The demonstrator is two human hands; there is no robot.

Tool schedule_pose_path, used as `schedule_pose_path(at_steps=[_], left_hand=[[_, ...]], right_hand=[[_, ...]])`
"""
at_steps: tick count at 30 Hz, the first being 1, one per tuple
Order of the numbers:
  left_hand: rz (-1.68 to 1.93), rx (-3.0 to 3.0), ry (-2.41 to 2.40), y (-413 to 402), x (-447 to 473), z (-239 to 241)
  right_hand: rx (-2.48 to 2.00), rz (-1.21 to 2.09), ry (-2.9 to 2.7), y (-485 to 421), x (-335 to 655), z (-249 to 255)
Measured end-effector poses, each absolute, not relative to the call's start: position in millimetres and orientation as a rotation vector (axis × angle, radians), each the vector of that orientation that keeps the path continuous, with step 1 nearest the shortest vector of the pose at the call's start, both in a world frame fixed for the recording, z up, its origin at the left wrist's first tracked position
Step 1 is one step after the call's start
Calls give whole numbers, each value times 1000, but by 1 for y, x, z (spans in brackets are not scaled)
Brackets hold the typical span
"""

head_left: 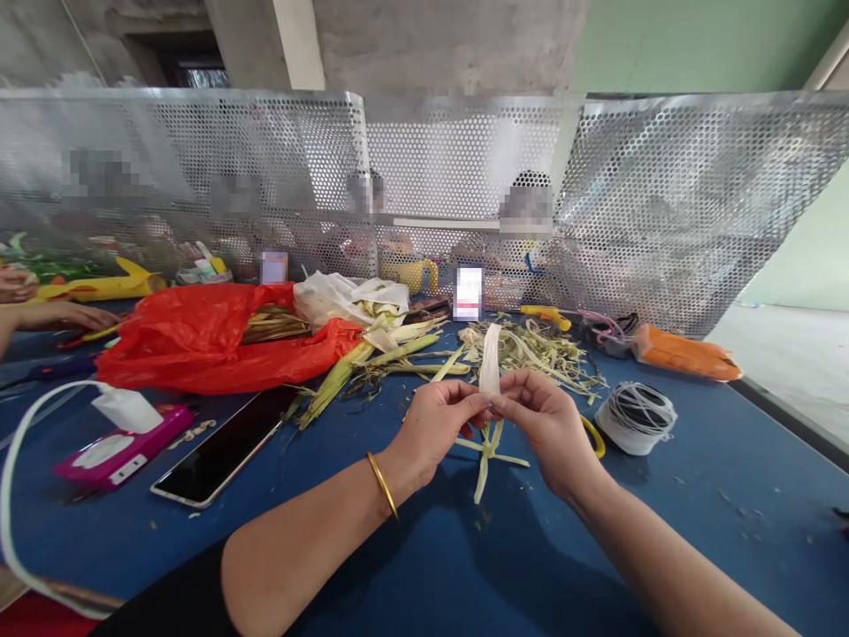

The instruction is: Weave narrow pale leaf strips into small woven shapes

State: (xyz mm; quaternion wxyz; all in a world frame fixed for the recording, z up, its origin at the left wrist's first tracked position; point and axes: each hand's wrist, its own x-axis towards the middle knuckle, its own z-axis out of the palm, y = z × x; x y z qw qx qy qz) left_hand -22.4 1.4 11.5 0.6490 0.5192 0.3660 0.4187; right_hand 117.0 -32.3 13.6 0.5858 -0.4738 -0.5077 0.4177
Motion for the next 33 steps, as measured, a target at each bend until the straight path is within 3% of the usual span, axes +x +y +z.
schedule_pose_path(at_steps=[3,16,23,33], left_hand=[[939,1117,844,1,-23,12],[902,976,877,-3,-23,19],[874,946,870,-3,-23,18],[850,888,840,-3,-24,17]], right_hand=[[-1097,815,-1312,-32,117,11],[-1096,-496,-2075,-37,128,12],[-1126,-642,-2040,-38,129,11],[-1103,-581,-2003,-38,131,11]])
